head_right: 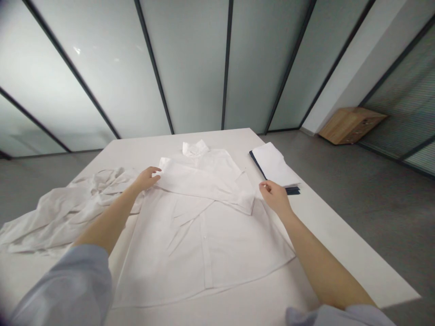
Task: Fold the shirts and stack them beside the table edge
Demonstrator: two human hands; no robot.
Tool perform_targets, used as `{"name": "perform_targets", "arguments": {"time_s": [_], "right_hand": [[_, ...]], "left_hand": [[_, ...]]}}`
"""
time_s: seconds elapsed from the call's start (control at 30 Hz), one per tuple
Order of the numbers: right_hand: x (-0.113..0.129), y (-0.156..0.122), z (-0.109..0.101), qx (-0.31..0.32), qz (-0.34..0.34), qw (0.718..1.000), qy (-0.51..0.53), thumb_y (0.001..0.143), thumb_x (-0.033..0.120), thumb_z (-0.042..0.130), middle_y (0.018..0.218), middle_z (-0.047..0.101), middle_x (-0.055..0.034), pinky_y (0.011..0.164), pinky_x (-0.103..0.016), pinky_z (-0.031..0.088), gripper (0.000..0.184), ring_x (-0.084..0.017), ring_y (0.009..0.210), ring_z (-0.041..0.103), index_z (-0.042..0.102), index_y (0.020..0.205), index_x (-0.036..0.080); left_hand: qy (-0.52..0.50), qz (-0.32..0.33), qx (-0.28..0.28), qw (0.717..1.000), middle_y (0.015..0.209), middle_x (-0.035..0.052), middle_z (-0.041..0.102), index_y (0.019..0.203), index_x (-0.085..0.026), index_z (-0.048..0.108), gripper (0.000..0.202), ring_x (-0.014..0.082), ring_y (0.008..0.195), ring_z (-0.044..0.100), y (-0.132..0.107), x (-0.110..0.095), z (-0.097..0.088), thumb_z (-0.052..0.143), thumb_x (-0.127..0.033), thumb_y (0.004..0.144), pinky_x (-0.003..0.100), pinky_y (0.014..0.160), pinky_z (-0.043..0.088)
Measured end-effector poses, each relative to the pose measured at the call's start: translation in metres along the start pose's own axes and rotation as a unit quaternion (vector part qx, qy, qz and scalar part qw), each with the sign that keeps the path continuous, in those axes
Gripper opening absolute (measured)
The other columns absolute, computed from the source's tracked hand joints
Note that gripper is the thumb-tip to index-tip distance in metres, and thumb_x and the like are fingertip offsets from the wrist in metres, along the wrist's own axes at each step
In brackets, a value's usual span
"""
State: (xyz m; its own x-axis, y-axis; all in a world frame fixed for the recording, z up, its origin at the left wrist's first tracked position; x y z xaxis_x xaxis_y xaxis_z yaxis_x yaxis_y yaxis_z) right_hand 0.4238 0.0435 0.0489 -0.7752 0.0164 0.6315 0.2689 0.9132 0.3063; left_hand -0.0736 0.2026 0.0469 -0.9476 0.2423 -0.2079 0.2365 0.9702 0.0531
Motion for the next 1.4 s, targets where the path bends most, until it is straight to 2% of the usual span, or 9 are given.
{"name": "perform_targets", "arguments": {"time_s": [0.1, 0.2, 0.33, 0.43, 0.63, 0.77, 0.97, 1.2, 1.4], "right_hand": [[0.017, 0.023, 0.009, -0.019, -0.044, 0.999, -0.014, 0.081, 0.036, 0.05, 0.077, 0.068, -0.0055, 0.067, -0.03, 0.048, 0.027, -0.02, 0.071, 0.062, 0.068, 0.09, 0.019], [0.044, 0.036, 0.053, 0.065, -0.132, 0.988, -0.05, 0.084, 0.033, 0.049, 0.105, 0.07, -0.0103, 0.085, -0.034, 0.05, 0.031, -0.023, 0.095, 0.064, 0.068, 0.103, 0.019], [0.056, 0.026, 0.114, 0.175, -0.188, 0.953, -0.161, 0.091, 0.041, 0.045, 0.139, 0.055, -0.0124, 0.107, -0.042, 0.038, 0.045, -0.027, 0.129, 0.049, 0.058, 0.129, 0.02], [0.042, 0.017, 0.133, 0.194, -0.164, 0.938, -0.234, 0.095, 0.049, 0.039, 0.152, 0.04, -0.0117, 0.112, -0.045, 0.031, 0.054, -0.029, 0.141, 0.034, 0.048, 0.14, 0.021], [0.028, 0.009, 0.135, 0.194, -0.166, 0.934, -0.25, 0.096, 0.054, 0.029, 0.156, 0.034, -0.0115, 0.115, -0.047, 0.026, 0.061, -0.028, 0.144, 0.027, 0.041, 0.146, 0.021], [0.032, 0.003, 0.134, 0.192, -0.158, 0.933, -0.261, 0.096, 0.055, 0.029, 0.156, 0.033, -0.0106, 0.116, -0.047, 0.025, 0.062, -0.028, 0.145, 0.026, 0.04, 0.146, 0.022], [0.035, -0.007, 0.13, 0.196, -0.151, 0.931, -0.269, 0.096, 0.054, 0.028, 0.156, 0.032, -0.0125, 0.115, -0.048, 0.025, 0.063, -0.029, 0.145, 0.025, 0.041, 0.146, 0.019], [0.028, -0.014, 0.119, 0.212, -0.175, 0.924, -0.266, 0.094, 0.056, 0.034, 0.154, 0.036, -0.0119, 0.113, -0.046, 0.03, 0.062, -0.029, 0.143, 0.03, 0.044, 0.144, 0.021], [0.053, 0.007, 0.108, 0.221, -0.2, 0.916, -0.269, 0.097, 0.051, 0.03, 0.13, 0.062, -0.0136, 0.102, -0.045, 0.042, 0.052, -0.03, 0.121, 0.055, 0.065, 0.12, 0.02]], "left_hand": [[0.035, -0.034, -0.01, 0.999, 0.14, 0.011, 0.053, 0.137, -0.016, 0.049, 0.053, 0.0237, 0.126, 0.051, 0.012, -0.015, 0.007, 0.042, -0.037, 0.089, 0.034, 0.107, 0.038], [0.075, -0.063, 0.02, 0.995, 0.156, 0.0165, 0.031, 0.146, -0.014, 0.038, 0.064, 0.0312, 0.14, 0.034, 0.021, -0.035, 0.025, 0.04, -0.048, 0.092, 0.043, 0.111, 0.032], [0.095, -0.096, 0.03, 0.99, 0.159, 0.0182, 0.02, 0.15, -0.014, 0.031, 0.069, 0.033, 0.145, 0.023, 0.03, -0.045, 0.041, 0.03, -0.054, 0.094, 0.048, 0.113, 0.027], [0.098, -0.118, 0.039, 0.987, 0.159, 0.0186, 0.022, 0.151, -0.016, 0.03, 0.071, 0.0331, 0.146, 0.021, 0.035, -0.037, 0.049, 0.025, -0.058, 0.094, 0.05, 0.113, 0.025], [0.093, -0.136, 0.032, 0.986, 0.16, 0.0153, 0.022, 0.152, -0.019, 0.029, 0.071, 0.0329, 0.146, 0.021, 0.043, -0.015, 0.055, 0.02, -0.058, 0.093, 0.056, 0.112, 0.025], [0.103, -0.14, 0.017, 0.985, 0.159, 0.0165, 0.024, 0.151, -0.018, 0.031, 0.071, 0.033, 0.146, 0.022, 0.043, -0.015, 0.054, 0.022, -0.058, 0.093, 0.054, 0.114, 0.021], [0.118, -0.078, 0.015, 0.99, 0.158, 0.0178, 0.027, 0.15, -0.015, 0.032, 0.063, 0.0321, 0.145, 0.024, 0.03, -0.044, 0.059, 0.027, -0.046, 0.096, 0.05, 0.114, 0.023], [0.104, -0.025, 0.031, 0.994, 0.159, 0.0168, 0.023, 0.152, -0.016, 0.028, 0.07, 0.0325, 0.146, 0.02, -0.008, -0.072, 0.073, 0.024, -0.056, 0.095, 0.049, 0.115, 0.021], [0.102, -0.022, 0.025, 0.994, 0.158, 0.0189, 0.024, 0.152, -0.014, 0.029, 0.072, 0.0344, 0.146, 0.022, -0.03, -0.082, 0.072, 0.024, -0.058, 0.095, 0.05, 0.114, 0.021]]}}
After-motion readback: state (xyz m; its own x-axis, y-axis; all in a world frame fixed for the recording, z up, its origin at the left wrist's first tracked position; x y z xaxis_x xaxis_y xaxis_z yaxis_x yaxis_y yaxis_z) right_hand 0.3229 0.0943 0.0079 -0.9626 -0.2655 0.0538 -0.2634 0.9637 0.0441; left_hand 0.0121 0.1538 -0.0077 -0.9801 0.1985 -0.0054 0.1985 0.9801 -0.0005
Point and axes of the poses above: each hand's wrist, its own y-axis towards the middle knuckle, its own z-axis out of the palm, x = y × z, the point moved 7 cm from there along y, towards the middle knuckle
